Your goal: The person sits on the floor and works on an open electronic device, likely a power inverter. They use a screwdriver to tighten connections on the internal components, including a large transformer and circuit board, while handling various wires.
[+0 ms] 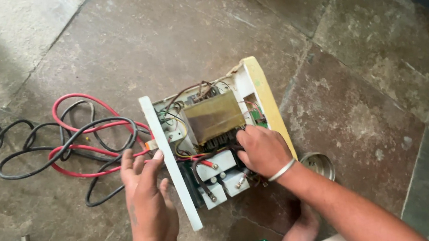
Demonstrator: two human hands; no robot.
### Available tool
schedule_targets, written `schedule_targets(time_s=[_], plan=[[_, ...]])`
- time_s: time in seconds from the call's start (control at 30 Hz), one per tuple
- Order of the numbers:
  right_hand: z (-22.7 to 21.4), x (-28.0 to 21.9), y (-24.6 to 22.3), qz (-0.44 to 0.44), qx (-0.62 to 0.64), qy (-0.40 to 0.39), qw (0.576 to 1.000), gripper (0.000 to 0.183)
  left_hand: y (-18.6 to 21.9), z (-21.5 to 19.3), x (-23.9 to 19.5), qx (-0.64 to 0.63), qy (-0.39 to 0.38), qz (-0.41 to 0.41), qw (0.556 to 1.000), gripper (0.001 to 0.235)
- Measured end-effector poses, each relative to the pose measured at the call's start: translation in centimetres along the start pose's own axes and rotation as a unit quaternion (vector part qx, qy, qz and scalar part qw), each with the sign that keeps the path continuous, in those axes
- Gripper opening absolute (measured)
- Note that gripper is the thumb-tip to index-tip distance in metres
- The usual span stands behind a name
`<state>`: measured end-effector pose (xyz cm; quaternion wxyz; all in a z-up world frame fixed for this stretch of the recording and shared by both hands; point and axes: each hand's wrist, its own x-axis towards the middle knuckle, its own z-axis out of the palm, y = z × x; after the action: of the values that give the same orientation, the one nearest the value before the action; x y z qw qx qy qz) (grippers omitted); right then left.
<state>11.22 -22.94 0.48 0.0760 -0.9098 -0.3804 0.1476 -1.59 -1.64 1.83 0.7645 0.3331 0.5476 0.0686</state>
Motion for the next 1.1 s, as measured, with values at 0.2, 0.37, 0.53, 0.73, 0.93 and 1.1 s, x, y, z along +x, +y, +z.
schedule_targets(time_s=[0.2,0.37,0.53,0.73,0.93,1.1], plan=[[-0.5,0.0,0.0,-0.091,0.001,0.053,0.994,0.024,2.4,-0.7,-0.1,-0.073,-0.017,0.154,0.985,0.080],[-0.1,0.4,-0.3,-0.082,0.007,0.033,0.996,0.021,3.1,-0.9,0.1,-0.066,-0.041,0.194,0.978,0.076],[0.9,1.1,-1.2,0.073,0.020,-0.049,0.996,0.024,4.0,-1.4,0.6,-0.039,-0.045,0.143,0.988,0.074],[1.4,1.0,-1.6,0.025,-0.040,-0.038,0.998,0.028,4.1,-2.1,1.9,-0.083,-0.045,0.163,0.982,0.071],[0.2,0.5,-0.8,-0.093,-0.044,0.024,0.994,0.015,4.2,-2.6,1.6,-0.116,-0.048,0.140,0.982,0.067],[-1.0,-0.6,-0.5,-0.149,-0.017,0.079,0.986,0.013,3.8,-3.1,2.6,-0.080,-0.030,0.171,0.982,0.065]])
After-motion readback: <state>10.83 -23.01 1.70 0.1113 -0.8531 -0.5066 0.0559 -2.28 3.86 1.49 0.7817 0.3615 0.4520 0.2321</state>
